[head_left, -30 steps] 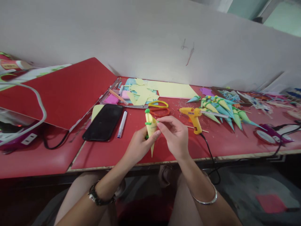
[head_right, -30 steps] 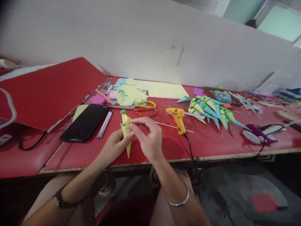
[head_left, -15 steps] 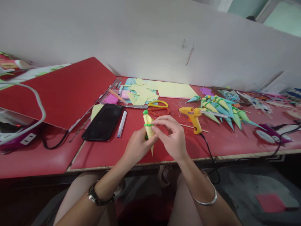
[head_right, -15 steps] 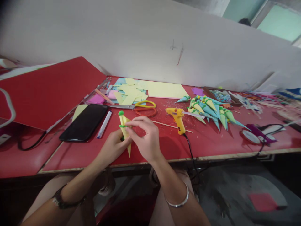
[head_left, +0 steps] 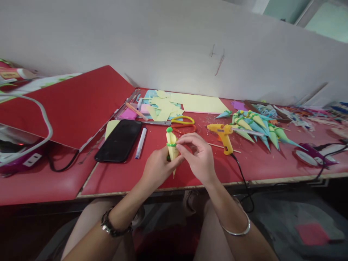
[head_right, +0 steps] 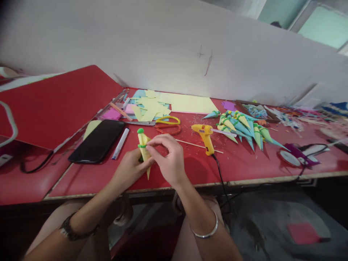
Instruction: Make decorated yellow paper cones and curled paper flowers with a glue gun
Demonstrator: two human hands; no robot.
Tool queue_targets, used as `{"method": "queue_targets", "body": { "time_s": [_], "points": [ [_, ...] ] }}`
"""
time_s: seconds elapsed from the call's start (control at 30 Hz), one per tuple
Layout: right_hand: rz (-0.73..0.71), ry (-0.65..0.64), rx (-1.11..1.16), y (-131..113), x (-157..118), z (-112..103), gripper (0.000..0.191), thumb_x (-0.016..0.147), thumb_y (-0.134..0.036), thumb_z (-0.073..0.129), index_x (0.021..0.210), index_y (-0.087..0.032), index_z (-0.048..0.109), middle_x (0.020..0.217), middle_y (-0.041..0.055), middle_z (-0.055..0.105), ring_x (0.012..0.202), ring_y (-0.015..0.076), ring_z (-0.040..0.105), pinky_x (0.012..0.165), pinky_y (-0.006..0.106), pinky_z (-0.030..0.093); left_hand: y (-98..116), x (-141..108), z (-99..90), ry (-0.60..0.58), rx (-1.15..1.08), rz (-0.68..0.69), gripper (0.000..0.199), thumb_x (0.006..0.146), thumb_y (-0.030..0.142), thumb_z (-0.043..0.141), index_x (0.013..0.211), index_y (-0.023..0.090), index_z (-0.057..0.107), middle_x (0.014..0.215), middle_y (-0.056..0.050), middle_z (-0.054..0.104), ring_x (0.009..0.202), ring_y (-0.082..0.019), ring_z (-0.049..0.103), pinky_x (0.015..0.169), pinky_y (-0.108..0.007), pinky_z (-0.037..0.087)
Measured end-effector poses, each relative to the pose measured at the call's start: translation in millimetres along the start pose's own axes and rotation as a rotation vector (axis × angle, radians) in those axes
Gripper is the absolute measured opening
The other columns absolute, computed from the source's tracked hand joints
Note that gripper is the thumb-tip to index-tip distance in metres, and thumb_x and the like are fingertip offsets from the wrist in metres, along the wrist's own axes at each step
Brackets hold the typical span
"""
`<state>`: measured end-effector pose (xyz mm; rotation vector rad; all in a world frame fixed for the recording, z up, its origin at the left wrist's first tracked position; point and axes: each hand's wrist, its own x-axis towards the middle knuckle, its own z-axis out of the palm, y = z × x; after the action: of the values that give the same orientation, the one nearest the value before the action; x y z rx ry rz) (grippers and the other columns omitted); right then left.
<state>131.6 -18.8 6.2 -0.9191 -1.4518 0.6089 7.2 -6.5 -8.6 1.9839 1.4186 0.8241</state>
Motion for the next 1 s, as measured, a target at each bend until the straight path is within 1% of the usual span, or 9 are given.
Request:
{"method": "queue_targets", "body": {
  "time_s": [0.17,0.33,0.4,0.53,0.63,0.77,0.87,0.93,1.0],
  "points": [
    [0.039,-0.013,0.074,0,1,0,0.007,0.076,-0.018,0.056,0.078,-0.021,0.062,0.083,0.0017,0.058,0.081,0.0145,0.058,0.072,0.026,0.049,0,1,-0.3,-0.032,-0.113,0.044,0.033,0.075,0.047,0.045,0.058,0.018,0.041,0.054,0.003,0.046,0.050,-0.012,0.042,0.047,-0.021,0.028],
    [0.141,0.077,0.133,2,3,-1,0.011,0.080,-0.023,0.050,0.081,-0.020,0.061,0.083,0.0021,0.060,0.080,0.0135,0.060,0.073,0.026,0.050,2,3,-3.7,-0.037,-0.266,0.031,0.033,0.074,0.046,0.046,0.060,0.016,0.047,0.056,0.004,0.045,0.054,-0.012,0.043,0.051,-0.022,0.034],
    [0.170,0.075,0.131,3,3,-1,0.011,0.080,-0.024,0.050,0.084,-0.021,0.060,0.087,0.0028,0.061,0.084,0.0137,0.059,0.076,0.026,0.050,2,5,-5.1,-0.031,-0.316,0.015,0.035,0.073,0.048,0.045,0.060,0.016,0.049,0.056,0.003,0.047,0.055,-0.013,0.044,0.052,-0.022,0.036],
    [0.234,-0.152,0.129,6,2,1,0.025,0.074,-0.025,0.058,0.098,-0.022,0.058,0.101,0.0033,0.059,0.093,0.0149,0.058,0.082,0.027,0.048,-3,6,-3.5,-0.040,-0.374,0.062,0.030,0.074,0.042,0.048,0.071,0.014,0.057,0.066,-0.001,0.059,0.064,-0.017,0.053,0.060,-0.025,0.041],
    [0.327,-0.260,0.153,6,-1,6,0.028,0.070,-0.026,0.061,0.098,-0.021,0.058,0.098,0.0028,0.060,0.089,0.0155,0.060,0.080,0.027,0.049,-7,6,-0.7,-0.053,-0.332,0.093,0.024,0.074,0.035,0.050,0.075,0.013,0.060,0.068,-0.003,0.062,0.065,-0.018,0.055,0.061,-0.025,0.041],
    [0.459,-0.140,0.229,11,2,5,0.028,0.069,-0.027,0.062,0.096,-0.018,0.059,0.094,0.0037,0.064,0.085,0.0159,0.061,0.075,0.027,0.049,-9,5,-3.0,-0.082,-0.144,0.071,0.023,0.075,0.036,0.050,0.079,0.015,0.058,0.061,0.001,0.056,0.056,-0.014,0.049,0.052,-0.022,0.034],
    [0.477,0.012,0.239,19,8,-5,0.024,0.069,-0.031,0.062,0.088,-0.017,0.060,0.086,0.0034,0.066,0.080,0.0157,0.061,0.072,0.027,0.048,-9,6,-9.3,-0.021,0.005,0.021,0.029,0.075,0.045,0.052,0.077,0.017,0.053,0.056,0.004,0.048,0.051,-0.013,0.045,0.049,-0.022,0.029],
    [0.488,0.063,0.231,26,11,-12,0.025,0.069,-0.034,0.061,0.086,-0.016,0.060,0.084,0.0035,0.066,0.078,0.0159,0.061,0.071,0.027,0.047,-8,7,-12.8,0.057,0.004,0.008,0.028,0.078,0.046,0.048,0.078,0.018,0.050,0.056,0.005,0.046,0.051,-0.012,0.044,0.050,-0.023,0.028],
    [0.483,0.038,0.096,31,12,-18,0.025,0.069,-0.035,0.061,0.085,-0.016,0.060,0.084,0.0041,0.067,0.078,0.0168,0.061,0.070,0.028,0.046,-7,7,-14.1,0.116,-0.119,0.019,0.023,0.082,0.041,0.043,0.081,0.019,0.048,0.059,0.005,0.044,0.052,-0.012,0.042,0.051,-0.023,0.029]
  ]
}}
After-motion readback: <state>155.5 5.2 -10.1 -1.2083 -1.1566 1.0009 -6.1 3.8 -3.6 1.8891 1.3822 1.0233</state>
